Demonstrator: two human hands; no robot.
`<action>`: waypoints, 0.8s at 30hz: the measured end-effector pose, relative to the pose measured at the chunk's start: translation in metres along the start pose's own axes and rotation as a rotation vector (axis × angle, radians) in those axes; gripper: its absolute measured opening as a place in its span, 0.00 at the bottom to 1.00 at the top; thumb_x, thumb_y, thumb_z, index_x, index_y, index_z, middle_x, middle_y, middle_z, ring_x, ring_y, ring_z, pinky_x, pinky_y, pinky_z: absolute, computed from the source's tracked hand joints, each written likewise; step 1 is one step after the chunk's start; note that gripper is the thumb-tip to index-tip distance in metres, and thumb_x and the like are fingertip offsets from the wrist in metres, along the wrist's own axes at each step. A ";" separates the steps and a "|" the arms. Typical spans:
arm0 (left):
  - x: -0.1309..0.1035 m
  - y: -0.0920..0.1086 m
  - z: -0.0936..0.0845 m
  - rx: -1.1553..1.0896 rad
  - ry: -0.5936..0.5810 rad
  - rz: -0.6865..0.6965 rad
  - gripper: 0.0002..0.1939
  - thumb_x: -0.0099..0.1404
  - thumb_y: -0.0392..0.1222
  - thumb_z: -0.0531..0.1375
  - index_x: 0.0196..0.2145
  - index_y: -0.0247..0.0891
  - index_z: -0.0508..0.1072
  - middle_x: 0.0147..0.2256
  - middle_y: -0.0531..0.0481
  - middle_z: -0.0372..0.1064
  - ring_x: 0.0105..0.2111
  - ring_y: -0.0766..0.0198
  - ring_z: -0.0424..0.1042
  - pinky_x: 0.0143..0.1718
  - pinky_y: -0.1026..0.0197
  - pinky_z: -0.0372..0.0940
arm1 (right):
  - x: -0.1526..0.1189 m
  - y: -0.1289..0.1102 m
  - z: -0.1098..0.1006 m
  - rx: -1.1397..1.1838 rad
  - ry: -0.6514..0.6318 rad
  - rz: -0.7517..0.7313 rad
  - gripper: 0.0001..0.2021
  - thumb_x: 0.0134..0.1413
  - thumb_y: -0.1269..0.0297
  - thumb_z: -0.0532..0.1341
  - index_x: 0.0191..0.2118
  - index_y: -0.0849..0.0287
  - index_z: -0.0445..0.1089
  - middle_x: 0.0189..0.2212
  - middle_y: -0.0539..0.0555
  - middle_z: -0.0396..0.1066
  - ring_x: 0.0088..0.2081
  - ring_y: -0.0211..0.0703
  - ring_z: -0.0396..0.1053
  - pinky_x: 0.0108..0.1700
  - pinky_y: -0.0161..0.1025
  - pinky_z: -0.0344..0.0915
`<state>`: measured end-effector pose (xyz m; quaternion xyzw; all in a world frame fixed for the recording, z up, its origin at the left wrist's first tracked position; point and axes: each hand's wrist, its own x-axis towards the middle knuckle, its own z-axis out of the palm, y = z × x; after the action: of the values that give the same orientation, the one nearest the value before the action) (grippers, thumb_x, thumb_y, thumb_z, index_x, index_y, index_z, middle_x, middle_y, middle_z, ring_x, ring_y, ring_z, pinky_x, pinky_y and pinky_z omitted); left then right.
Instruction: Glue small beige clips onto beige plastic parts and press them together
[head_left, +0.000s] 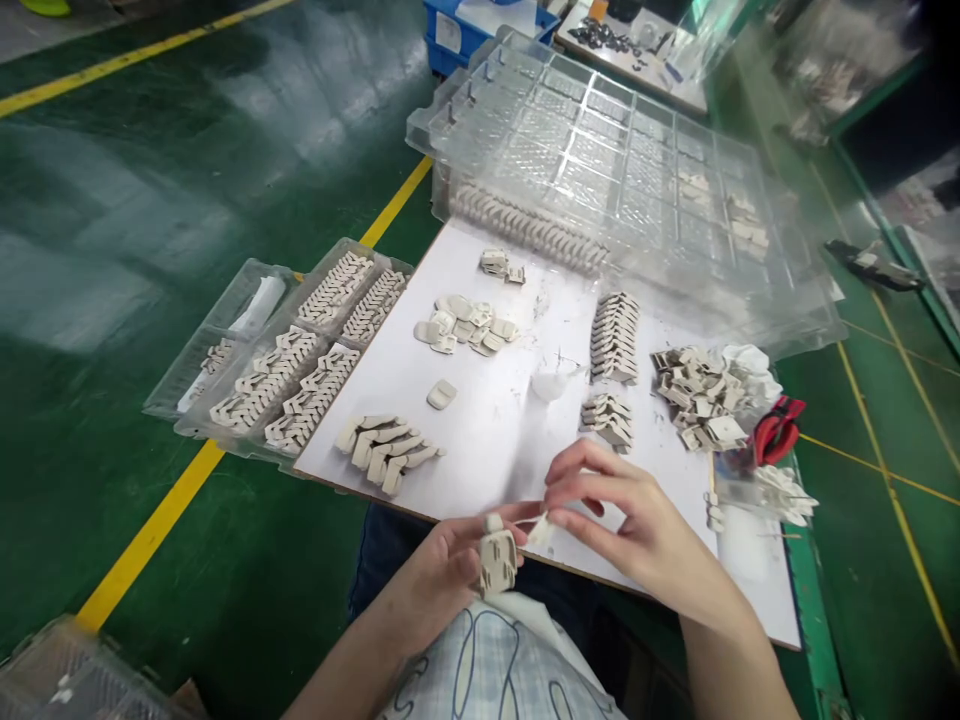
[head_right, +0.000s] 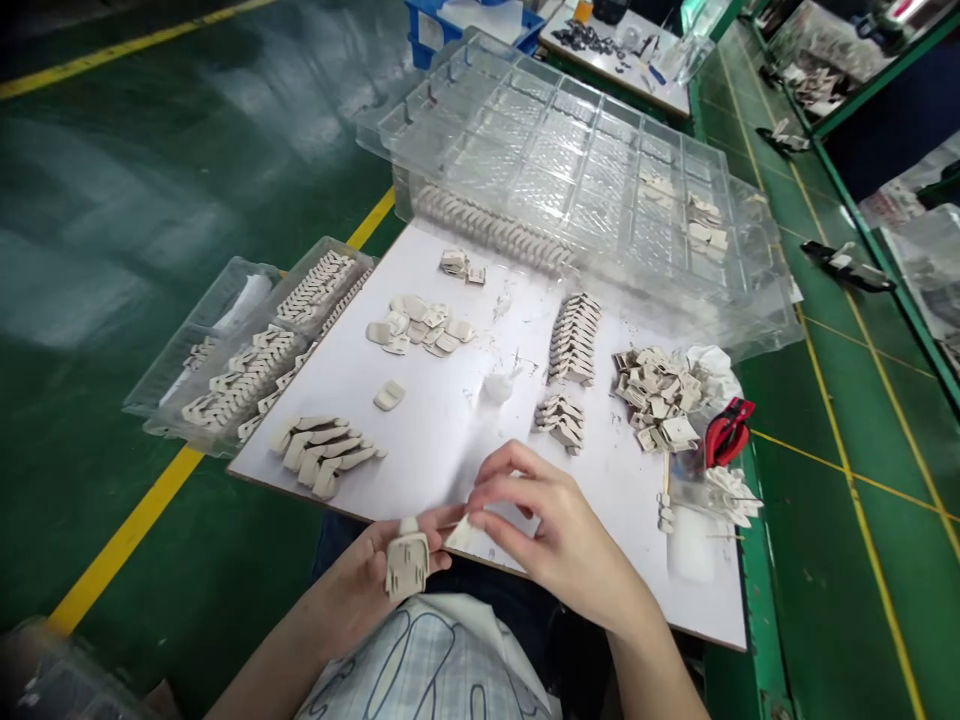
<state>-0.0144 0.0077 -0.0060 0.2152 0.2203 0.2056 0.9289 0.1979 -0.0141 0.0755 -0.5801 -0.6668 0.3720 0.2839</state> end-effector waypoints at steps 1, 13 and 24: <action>0.001 0.003 0.001 0.066 -0.072 -0.058 0.29 0.50 0.68 0.70 0.38 0.40 0.84 0.51 0.41 0.71 0.40 0.57 0.64 0.44 0.56 0.60 | -0.010 0.002 -0.002 0.009 -0.050 0.017 0.05 0.64 0.64 0.62 0.37 0.53 0.77 0.39 0.53 0.70 0.38 0.36 0.71 0.38 0.33 0.69; 0.020 0.007 0.023 0.281 -0.191 -0.244 0.22 0.50 0.60 0.73 0.37 0.41 0.86 0.40 0.43 0.76 0.41 0.53 0.72 0.45 0.55 0.64 | -0.049 0.011 -0.005 0.041 -0.098 0.052 0.08 0.65 0.66 0.60 0.38 0.54 0.78 0.36 0.52 0.68 0.36 0.36 0.71 0.39 0.33 0.70; 0.034 -0.022 0.019 -0.171 0.041 -0.086 0.21 0.60 0.59 0.68 0.45 0.46 0.83 0.66 0.44 0.64 0.65 0.45 0.63 0.62 0.51 0.63 | -0.109 0.099 -0.085 -0.526 1.648 0.341 0.08 0.48 0.58 0.71 0.27 0.53 0.73 0.26 0.50 0.67 0.27 0.41 0.64 0.31 0.42 0.60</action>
<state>0.0293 -0.0004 -0.0120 0.1213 0.2301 0.1881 0.9471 0.3407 -0.1026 0.0477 -0.8020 -0.2185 -0.2931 0.4724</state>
